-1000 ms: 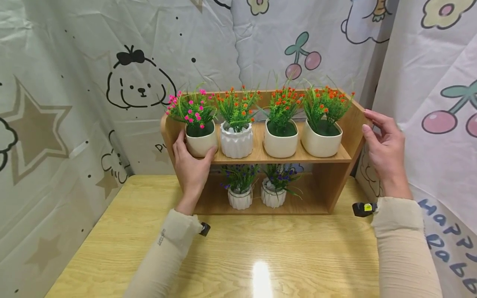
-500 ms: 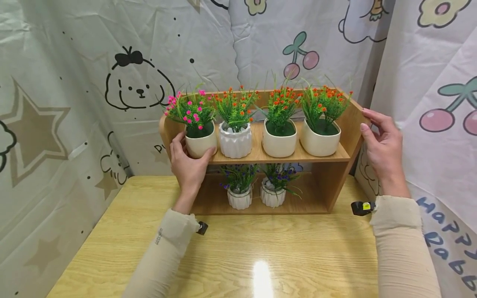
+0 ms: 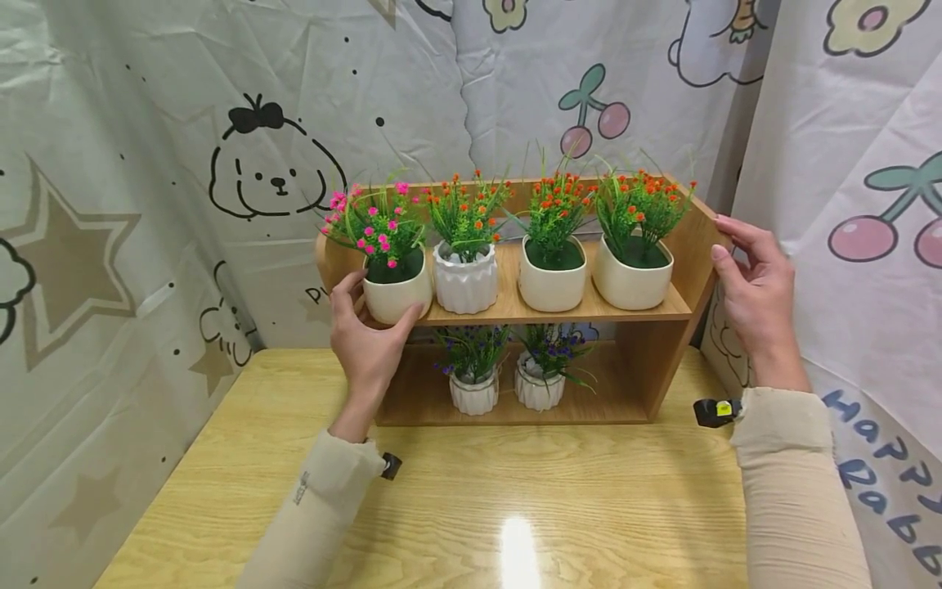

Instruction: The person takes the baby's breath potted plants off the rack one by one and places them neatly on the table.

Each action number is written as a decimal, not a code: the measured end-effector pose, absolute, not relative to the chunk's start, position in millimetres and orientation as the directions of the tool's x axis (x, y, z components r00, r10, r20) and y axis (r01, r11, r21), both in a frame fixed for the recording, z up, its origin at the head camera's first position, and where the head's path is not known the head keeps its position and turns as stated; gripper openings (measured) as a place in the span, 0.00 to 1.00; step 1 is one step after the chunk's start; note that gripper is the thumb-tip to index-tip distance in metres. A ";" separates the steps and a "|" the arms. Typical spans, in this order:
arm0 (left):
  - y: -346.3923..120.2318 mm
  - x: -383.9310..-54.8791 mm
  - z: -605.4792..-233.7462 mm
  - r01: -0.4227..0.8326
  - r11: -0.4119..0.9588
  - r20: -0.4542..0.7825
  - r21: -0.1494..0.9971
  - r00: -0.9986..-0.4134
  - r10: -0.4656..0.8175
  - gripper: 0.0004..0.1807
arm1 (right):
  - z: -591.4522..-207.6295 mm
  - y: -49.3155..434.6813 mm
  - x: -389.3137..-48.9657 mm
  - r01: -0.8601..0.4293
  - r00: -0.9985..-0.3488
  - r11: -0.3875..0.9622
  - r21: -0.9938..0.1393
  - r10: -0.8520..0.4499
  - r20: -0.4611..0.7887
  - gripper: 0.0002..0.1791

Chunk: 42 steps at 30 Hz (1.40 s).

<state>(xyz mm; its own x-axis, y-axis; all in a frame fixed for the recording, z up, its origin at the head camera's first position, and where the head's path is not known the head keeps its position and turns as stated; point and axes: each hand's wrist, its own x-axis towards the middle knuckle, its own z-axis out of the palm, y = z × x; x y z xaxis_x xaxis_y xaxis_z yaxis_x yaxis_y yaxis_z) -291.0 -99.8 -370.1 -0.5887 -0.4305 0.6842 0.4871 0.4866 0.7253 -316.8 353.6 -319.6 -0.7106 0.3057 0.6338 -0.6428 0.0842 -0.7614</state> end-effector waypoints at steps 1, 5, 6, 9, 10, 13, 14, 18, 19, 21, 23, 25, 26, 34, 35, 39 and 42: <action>-100.7 -288.9 -370.6 0.494 0.480 0.685 0.725 -0.586 -0.432 0.45 | -319.7 353.4 -316.8 -0.644 -0.710 0.082 -0.760 0.305 0.635 0.20; -105.7 -277.5 -371.3 0.534 0.449 0.697 0.716 -0.584 -0.417 0.46 | -320.1 352.7 -316.7 -0.645 -0.709 0.082 -0.760 0.307 0.635 0.20; -107.1 -274.7 -371.5 0.545 0.441 0.700 0.713 -0.583 -0.412 0.46 | -320.0 352.6 -316.8 -0.646 -0.708 0.079 -0.759 0.309 0.635 0.20; -110.9 -264.8 -371.2 0.571 0.418 0.707 0.707 -0.588 -0.392 0.47 | -319.4 352.4 -316.1 -0.633 -0.712 0.105 -0.767 0.313 0.629 0.20; -112.2 -261.0 -371.0 0.576 0.415 0.710 0.704 -0.590 -0.385 0.47 | -319.1 352.2 -315.9 -0.625 -0.713 0.119 -0.771 0.314 0.627 0.20; -117.7 -249.3 -370.8 0.578 0.425 0.716 0.697 -0.595 -0.365 0.47 | -318.9 352.1 -315.1 -0.609 -0.720 0.140 -0.781 0.316 0.618 0.20; -119.8 -245.1 -371.2 0.577 0.431 0.718 0.694 -0.595 -0.360 0.48 | -319.0 352.1 -314.7 -0.606 -0.722 0.143 -0.783 0.316 0.616 0.21; -130.6 -228.5 -373.4 0.576 0.449 0.727 0.683 -0.595 -0.342 0.48 | -319.7 352.5 -314.3 -0.592 -0.727 0.162 -0.789 0.315 0.610 0.21; -133.3 -224.3 -373.8 0.575 0.449 0.726 0.684 -0.597 -0.341 0.48 | -319.8 352.5 -314.1 -0.586 -0.729 0.173 -0.792 0.315 0.608 0.21; -138.6 -215.9 -373.6 0.580 0.439 0.724 0.686 -0.602 -0.337 0.48 | -319.5 352.7 -314.3 -0.576 -0.731 0.193 -0.794 0.314 0.606 0.21; -143.5 -207.6 -372.5 0.586 0.424 0.720 0.691 -0.607 -0.335 0.48 | -318.5 352.6 -314.1 -0.566 -0.733 0.210 -0.797 0.314 0.603 0.21; -148.2 -199.3 -371.6 0.589 0.409 0.715 0.697 -0.611 -0.340 0.48 | -317.3 352.5 -314.3 -0.561 -0.734 0.218 -0.799 0.316 0.601 0.21; -150.7 -195.2 -371.4 0.590 0.404 0.714 0.699 -0.612 -0.342 0.47 | -316.7 352.3 -314.4 -0.557 -0.734 0.228 -0.798 0.315 0.602 0.21; -184.3 -172.4 -378.6 0.613 0.439 0.753 0.658 -0.548 -0.364 0.51 | -317.2 350.8 -314.4 -0.552 -0.741 0.236 -0.800 0.301 0.600 0.21; -189.4 -171.9 -379.8 0.618 0.444 0.761 0.648 -0.536 -0.364 0.52 | -317.5 350.5 -314.3 -0.553 -0.741 0.232 -0.800 0.302 0.600 0.21; -209.1 -175.1 -385.2 0.641 0.438 0.776 0.631 -0.506 -0.376 0.52 | -317.5 350.8 -314.4 -0.567 -0.734 0.213 -0.796 0.309 0.605 0.21; -221.7 -180.8 -389.3 0.646 0.415 0.766 0.641 -0.503 -0.400 0.52 | -316.6 352.0 -314.6 -0.581 -0.728 0.198 -0.790 0.309 0.612 0.21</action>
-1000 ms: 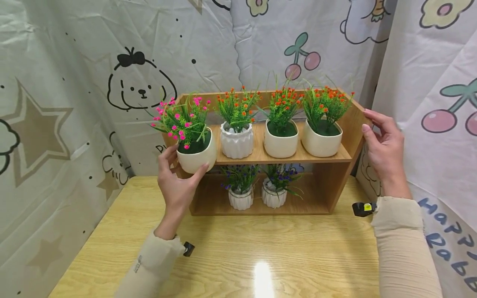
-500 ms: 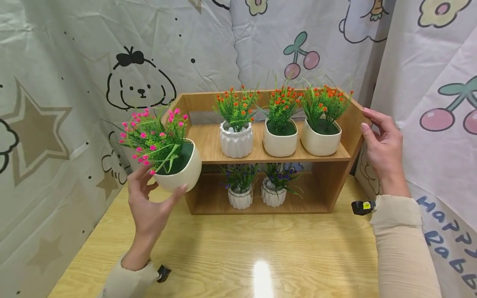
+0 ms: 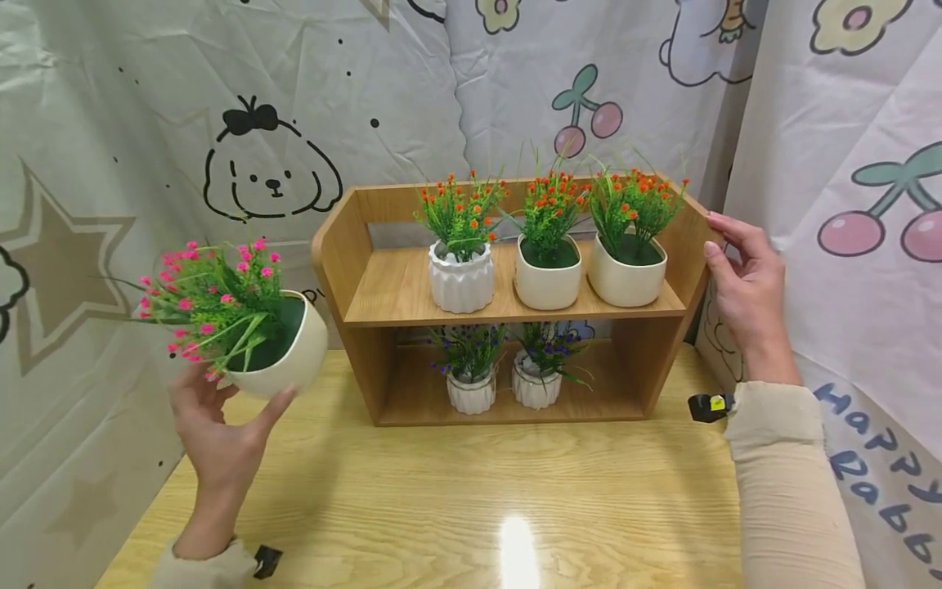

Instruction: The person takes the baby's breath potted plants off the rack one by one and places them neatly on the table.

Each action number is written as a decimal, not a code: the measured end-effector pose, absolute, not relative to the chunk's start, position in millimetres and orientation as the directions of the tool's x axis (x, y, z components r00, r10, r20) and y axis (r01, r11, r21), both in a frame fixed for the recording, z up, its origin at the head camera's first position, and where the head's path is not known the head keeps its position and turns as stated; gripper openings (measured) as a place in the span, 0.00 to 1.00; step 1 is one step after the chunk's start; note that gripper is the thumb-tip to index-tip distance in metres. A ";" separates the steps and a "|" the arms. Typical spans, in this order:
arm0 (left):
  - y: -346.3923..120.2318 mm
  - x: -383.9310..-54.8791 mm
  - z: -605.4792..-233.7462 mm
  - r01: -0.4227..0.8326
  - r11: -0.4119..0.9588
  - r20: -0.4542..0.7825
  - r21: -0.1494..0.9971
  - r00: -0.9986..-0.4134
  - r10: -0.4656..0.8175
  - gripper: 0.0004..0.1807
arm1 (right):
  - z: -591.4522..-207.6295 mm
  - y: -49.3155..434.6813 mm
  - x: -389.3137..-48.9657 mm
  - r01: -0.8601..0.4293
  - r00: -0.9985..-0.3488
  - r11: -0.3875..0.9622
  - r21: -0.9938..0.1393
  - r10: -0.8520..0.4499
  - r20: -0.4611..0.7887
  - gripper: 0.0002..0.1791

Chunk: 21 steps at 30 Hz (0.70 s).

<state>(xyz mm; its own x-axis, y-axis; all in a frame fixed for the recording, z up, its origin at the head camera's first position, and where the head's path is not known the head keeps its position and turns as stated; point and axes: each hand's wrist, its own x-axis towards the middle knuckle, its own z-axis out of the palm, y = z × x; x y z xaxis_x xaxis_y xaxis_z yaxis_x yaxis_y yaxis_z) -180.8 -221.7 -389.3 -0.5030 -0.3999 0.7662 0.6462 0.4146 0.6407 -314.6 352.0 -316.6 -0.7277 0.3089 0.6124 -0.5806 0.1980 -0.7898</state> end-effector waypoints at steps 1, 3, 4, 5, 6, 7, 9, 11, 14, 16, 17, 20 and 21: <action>-225.8 -183.0 -391.2 0.648 0.406 0.763 0.644 -0.502 -0.408 0.52 | -316.4 352.2 -315.0 -0.586 -0.727 0.190 -0.788 0.308 0.614 0.21; -232.7 -187.7 -395.2 0.650 0.396 0.758 0.649 -0.502 -0.417 0.52 | -316.5 352.5 -315.3 -0.588 -0.724 0.192 -0.785 0.306 0.618 0.21; -235.7 -190.2 -397.6 0.651 0.392 0.756 0.650 -0.502 -0.421 0.52 | -316.7 352.7 -315.3 -0.592 -0.723 0.188 -0.784 0.308 0.619 0.20; -238.4 -192.9 -400.3 0.650 0.391 0.755 0.651 -0.502 -0.421 0.51 | -316.9 352.9 -315.3 -0.591 -0.722 0.190 -0.784 0.310 0.619 0.20; -240.9 -195.6 -403.2 0.649 0.392 0.754 0.652 -0.504 -0.421 0.51 | -317.3 352.9 -315.2 -0.589 -0.721 0.193 -0.784 0.312 0.619 0.20; -243.3 -198.4 -406.3 0.647 0.393 0.754 0.653 -0.506 -0.420 0.51 | -317.6 352.9 -315.0 -0.590 -0.720 0.191 -0.784 0.314 0.618 0.20; -248.2 -203.9 -413.6 0.640 0.394 0.749 0.660 -0.516 -0.416 0.51 | -318.1 352.8 -315.1 -0.590 -0.719 0.193 -0.784 0.316 0.619 0.20; -252.4 -209.0 -422.1 0.620 0.408 0.741 0.670 -0.525 -0.417 0.51 | -318.7 352.5 -315.4 -0.589 -0.720 0.194 -0.784 0.314 0.619 0.20; -257.1 -215.3 -434.5 0.598 0.407 0.723 0.690 -0.550 -0.418 0.50 | -319.3 352.2 -316.1 -0.598 -0.719 0.182 -0.780 0.308 0.623 0.20; -257.5 -216.7 -439.6 0.574 0.409 0.705 0.709 -0.575 -0.416 0.48 | -319.5 352.4 -316.3 -0.600 -0.717 0.186 -0.778 0.305 0.626 0.20; -257.2 -216.9 -441.6 0.568 0.402 0.696 0.718 -0.586 -0.414 0.48 | -319.5 352.6 -316.4 -0.603 -0.715 0.187 -0.776 0.305 0.629 0.20; -260.0 -221.5 -452.5 0.534 0.381 0.656 0.754 -0.628 -0.418 0.46 | -319.0 353.2 -316.2 -0.609 -0.711 0.177 -0.773 0.309 0.632 0.20; -262.8 -224.9 -458.8 0.517 0.376 0.639 0.769 -0.642 -0.425 0.47 | -318.7 353.4 -316.1 -0.612 -0.709 0.174 -0.771 0.310 0.633 0.20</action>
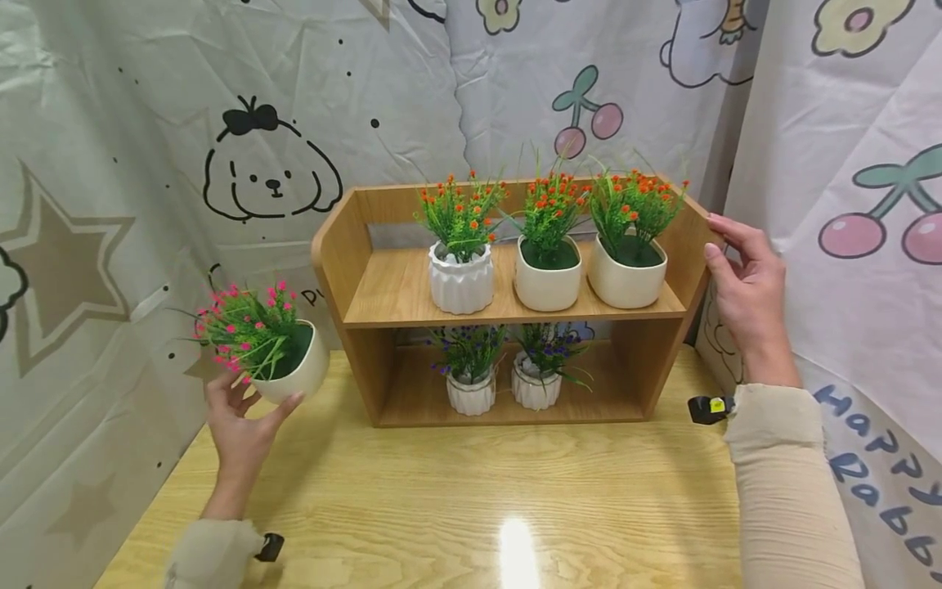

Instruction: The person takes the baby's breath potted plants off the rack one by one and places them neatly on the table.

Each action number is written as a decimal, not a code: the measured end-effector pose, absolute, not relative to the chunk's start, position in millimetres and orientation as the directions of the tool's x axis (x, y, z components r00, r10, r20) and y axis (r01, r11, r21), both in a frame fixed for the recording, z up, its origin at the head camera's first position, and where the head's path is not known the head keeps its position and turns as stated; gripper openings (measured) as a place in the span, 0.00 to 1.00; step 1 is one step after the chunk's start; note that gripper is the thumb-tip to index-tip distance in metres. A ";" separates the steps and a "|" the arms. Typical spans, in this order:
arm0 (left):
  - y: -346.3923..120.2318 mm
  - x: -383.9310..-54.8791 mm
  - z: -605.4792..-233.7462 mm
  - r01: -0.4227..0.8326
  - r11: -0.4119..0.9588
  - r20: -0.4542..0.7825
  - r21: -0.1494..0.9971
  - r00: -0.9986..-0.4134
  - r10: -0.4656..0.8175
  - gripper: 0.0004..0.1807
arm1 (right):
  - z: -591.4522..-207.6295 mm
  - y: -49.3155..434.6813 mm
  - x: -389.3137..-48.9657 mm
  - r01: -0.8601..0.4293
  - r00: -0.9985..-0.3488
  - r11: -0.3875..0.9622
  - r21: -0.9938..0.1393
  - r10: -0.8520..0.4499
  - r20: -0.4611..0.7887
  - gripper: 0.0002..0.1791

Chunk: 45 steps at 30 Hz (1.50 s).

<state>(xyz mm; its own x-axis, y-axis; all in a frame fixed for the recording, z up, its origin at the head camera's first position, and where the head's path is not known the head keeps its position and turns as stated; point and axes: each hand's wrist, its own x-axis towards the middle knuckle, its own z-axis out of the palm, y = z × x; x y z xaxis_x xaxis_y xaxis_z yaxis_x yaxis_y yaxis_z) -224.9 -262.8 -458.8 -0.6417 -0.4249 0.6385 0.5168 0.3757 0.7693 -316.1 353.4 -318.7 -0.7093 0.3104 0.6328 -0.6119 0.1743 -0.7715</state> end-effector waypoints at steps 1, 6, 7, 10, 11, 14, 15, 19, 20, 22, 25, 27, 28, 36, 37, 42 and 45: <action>-265.9 -228.4 -465.5 0.502 0.359 0.617 0.787 -0.656 -0.435 0.47 | -318.7 353.4 -316.0 -0.616 -0.707 0.169 -0.769 0.311 0.635 0.20; -280.4 -243.9 -495.9 0.403 0.311 0.508 0.861 -0.718 -0.477 0.46 | -318.2 353.0 -315.3 -0.621 -0.706 0.165 -0.766 0.308 0.638 0.20; -281.2 -245.1 -498.6 0.392 0.303 0.494 0.869 -0.727 -0.477 0.45 | -318.1 352.9 -315.0 -0.618 -0.707 0.171 -0.768 0.307 0.637 0.20; -283.2 -249.8 -506.1 0.351 0.302 0.458 0.886 -0.757 -0.466 0.45 | -318.1 352.9 -313.9 -0.608 -0.711 0.177 -0.774 0.311 0.630 0.20; -283.4 -251.3 -508.0 0.339 0.297 0.444 0.893 -0.769 -0.459 0.45 | -318.0 352.9 -313.5 -0.607 -0.711 0.179 -0.775 0.313 0.629 0.20; -283.3 -254.8 -512.7 0.288 0.296 0.397 0.911 -0.804 -0.443 0.44 | -317.6 352.9 -313.0 -0.605 -0.712 0.177 -0.776 0.317 0.627 0.20; -283.4 -255.7 -514.1 0.273 0.292 0.382 0.917 -0.813 -0.439 0.44 | -317.4 352.8 -313.1 -0.606 -0.711 0.177 -0.776 0.316 0.628 0.20; -283.3 -258.2 -518.1 0.228 0.257 0.323 0.939 -0.842 -0.432 0.43 | -317.6 352.6 -313.9 -0.605 -0.714 0.177 -0.776 0.312 0.627 0.20; -283.5 -259.1 -519.1 0.223 0.239 0.308 0.945 -0.849 -0.428 0.43 | -317.8 352.6 -313.9 -0.602 -0.715 0.181 -0.778 0.311 0.626 0.20; -283.1 -260.6 -520.5 0.204 0.213 0.278 0.956 -0.863 -0.421 0.43 | -318.1 353.0 -314.1 -0.596 -0.719 0.185 -0.781 0.310 0.622 0.21; -281.6 -263.7 -523.4 0.167 0.183 0.229 0.969 -0.889 -0.397 0.45 | -317.5 354.2 -314.0 -0.594 -0.717 0.195 -0.781 0.313 0.623 0.21; -279.9 -264.8 -524.9 0.141 0.183 0.203 0.973 -0.902 -0.382 0.45 | -316.6 355.2 -314.0 -0.601 -0.713 0.185 -0.777 0.314 0.626 0.20; -279.4 -265.4 -526.0 0.131 0.184 0.193 0.974 -0.906 -0.376 0.46 | -316.2 355.4 -313.9 -0.604 -0.713 0.176 -0.777 0.316 0.626 0.20; -278.1 -266.2 -530.9 0.077 0.211 0.152 0.974 -0.919 -0.364 0.45 | -315.6 352.8 -314.4 -0.615 -0.718 0.132 -0.777 0.313 0.622 0.20; -278.2 -266.5 -531.3 0.071 0.215 0.147 0.974 -0.921 -0.360 0.45 | -315.8 352.5 -314.4 -0.615 -0.718 0.132 -0.777 0.314 0.621 0.20; -279.1 -266.8 -533.0 0.035 0.259 0.127 0.965 -0.930 -0.345 0.45 | -316.7 351.6 -314.8 -0.621 -0.717 0.117 -0.775 0.314 0.622 0.20; -278.6 -267.0 -535.5 0.033 0.275 0.130 0.961 -0.931 -0.340 0.44 | -316.7 352.3 -314.6 -0.625 -0.717 0.107 -0.773 0.311 0.623 0.20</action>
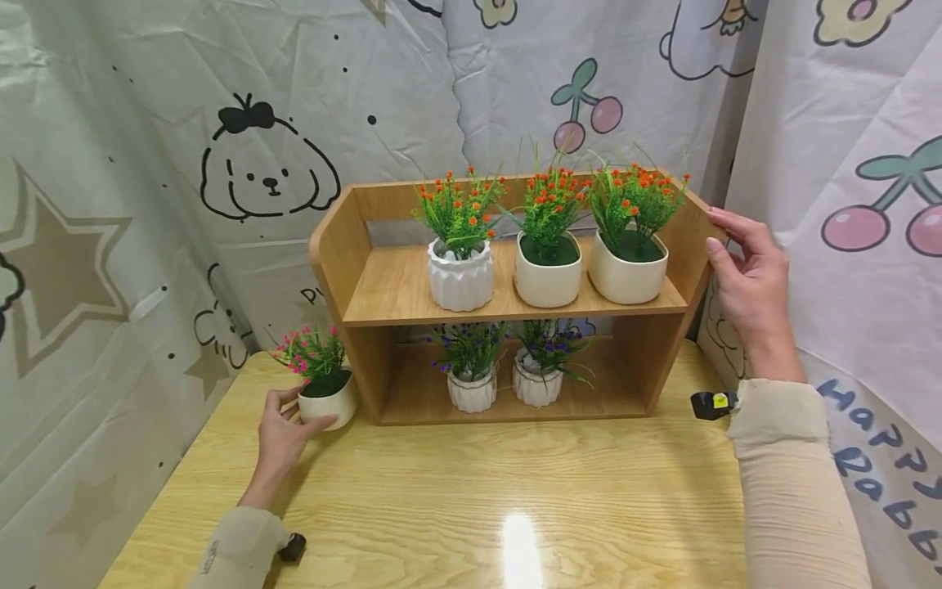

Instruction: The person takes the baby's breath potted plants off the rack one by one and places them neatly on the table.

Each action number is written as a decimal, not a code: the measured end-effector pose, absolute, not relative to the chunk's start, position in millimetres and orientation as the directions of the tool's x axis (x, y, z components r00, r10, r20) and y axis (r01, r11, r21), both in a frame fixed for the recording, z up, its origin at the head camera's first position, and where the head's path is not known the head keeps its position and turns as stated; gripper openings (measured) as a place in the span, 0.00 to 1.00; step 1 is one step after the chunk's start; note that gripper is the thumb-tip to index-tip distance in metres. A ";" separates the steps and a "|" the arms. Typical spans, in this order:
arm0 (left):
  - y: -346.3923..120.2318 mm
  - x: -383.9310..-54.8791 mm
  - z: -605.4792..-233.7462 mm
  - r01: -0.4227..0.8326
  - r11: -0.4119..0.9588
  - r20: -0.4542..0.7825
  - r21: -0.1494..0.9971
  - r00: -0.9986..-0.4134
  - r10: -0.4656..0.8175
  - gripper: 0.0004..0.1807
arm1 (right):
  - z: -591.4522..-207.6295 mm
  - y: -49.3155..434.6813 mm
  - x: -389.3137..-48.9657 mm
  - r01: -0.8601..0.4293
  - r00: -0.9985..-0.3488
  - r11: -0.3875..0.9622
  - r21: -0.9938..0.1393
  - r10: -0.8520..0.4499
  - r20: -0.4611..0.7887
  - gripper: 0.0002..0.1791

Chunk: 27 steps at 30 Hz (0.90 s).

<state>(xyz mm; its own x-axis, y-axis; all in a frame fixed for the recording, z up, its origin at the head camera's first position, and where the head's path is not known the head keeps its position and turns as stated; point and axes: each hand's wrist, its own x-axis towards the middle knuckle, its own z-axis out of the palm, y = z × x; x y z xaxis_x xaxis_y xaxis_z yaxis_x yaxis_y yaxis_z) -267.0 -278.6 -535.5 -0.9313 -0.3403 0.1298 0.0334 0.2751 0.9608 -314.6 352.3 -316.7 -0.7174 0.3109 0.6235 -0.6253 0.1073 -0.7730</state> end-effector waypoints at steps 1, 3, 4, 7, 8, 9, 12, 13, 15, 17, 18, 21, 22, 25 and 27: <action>-278.9 -267.2 -536.2 0.036 0.279 0.133 0.960 -0.931 -0.339 0.44 | -316.9 352.1 -314.6 -0.623 -0.719 0.109 -0.775 0.311 0.622 0.20; -279.2 -267.5 -537.4 0.039 0.281 0.137 0.959 -0.931 -0.338 0.45 | -317.0 351.9 -314.9 -0.625 -0.720 0.100 -0.774 0.311 0.621 0.20; -279.3 -267.8 -537.7 0.040 0.281 0.138 0.959 -0.931 -0.338 0.46 | -317.1 351.8 -315.0 -0.623 -0.721 0.100 -0.776 0.312 0.619 0.20; -279.6 -268.7 -538.0 0.048 0.280 0.144 0.959 -0.931 -0.335 0.49 | -317.3 351.8 -315.1 -0.618 -0.724 0.107 -0.779 0.311 0.616 0.20; -279.6 -269.0 -537.8 0.050 0.280 0.146 0.959 -0.932 -0.333 0.50 | -317.3 352.0 -315.2 -0.618 -0.723 0.107 -0.778 0.310 0.617 0.20; -279.9 -269.4 -537.6 0.051 0.281 0.146 0.958 -0.933 -0.329 0.51 | -317.4 352.1 -315.3 -0.614 -0.724 0.120 -0.780 0.309 0.617 0.20; -281.0 -269.6 -536.7 0.029 0.293 0.126 0.956 -0.940 -0.318 0.54 | -317.5 352.4 -315.2 -0.612 -0.723 0.133 -0.779 0.306 0.620 0.20; -281.4 -269.4 -536.4 0.016 0.300 0.114 0.954 -0.943 -0.313 0.54 | -317.5 352.4 -315.3 -0.613 -0.722 0.131 -0.779 0.307 0.620 0.20; -282.0 -268.6 -536.3 -0.014 0.311 0.086 0.950 -0.948 -0.306 0.55 | -317.6 352.0 -315.3 -0.618 -0.721 0.122 -0.777 0.306 0.621 0.20; -282.0 -267.3 -536.4 -0.033 0.320 0.068 0.947 -0.951 -0.300 0.55 | -317.8 351.7 -315.1 -0.616 -0.723 0.122 -0.778 0.306 0.620 0.20; -281.9 -266.8 -536.5 -0.039 0.322 0.062 0.946 -0.953 -0.298 0.55 | -317.8 351.6 -315.1 -0.618 -0.723 0.114 -0.778 0.306 0.619 0.20; -281.0 -266.4 -536.8 -0.044 0.329 0.060 0.943 -0.953 -0.298 0.55 | -318.0 352.4 -315.2 -0.618 -0.720 0.128 -0.776 0.305 0.624 0.20; -280.8 -266.6 -536.8 -0.044 0.333 0.061 0.942 -0.953 -0.298 0.55 | -318.1 352.7 -315.2 -0.617 -0.719 0.136 -0.775 0.304 0.625 0.20; -281.2 -267.1 -537.3 -0.050 0.342 0.057 0.938 -0.954 -0.295 0.55 | -318.3 353.3 -315.4 -0.619 -0.713 0.151 -0.770 0.303 0.633 0.20; -282.0 -266.6 -537.8 -0.054 0.345 0.053 0.937 -0.955 -0.293 0.55 | -318.2 353.0 -315.4 -0.619 -0.712 0.153 -0.770 0.304 0.633 0.20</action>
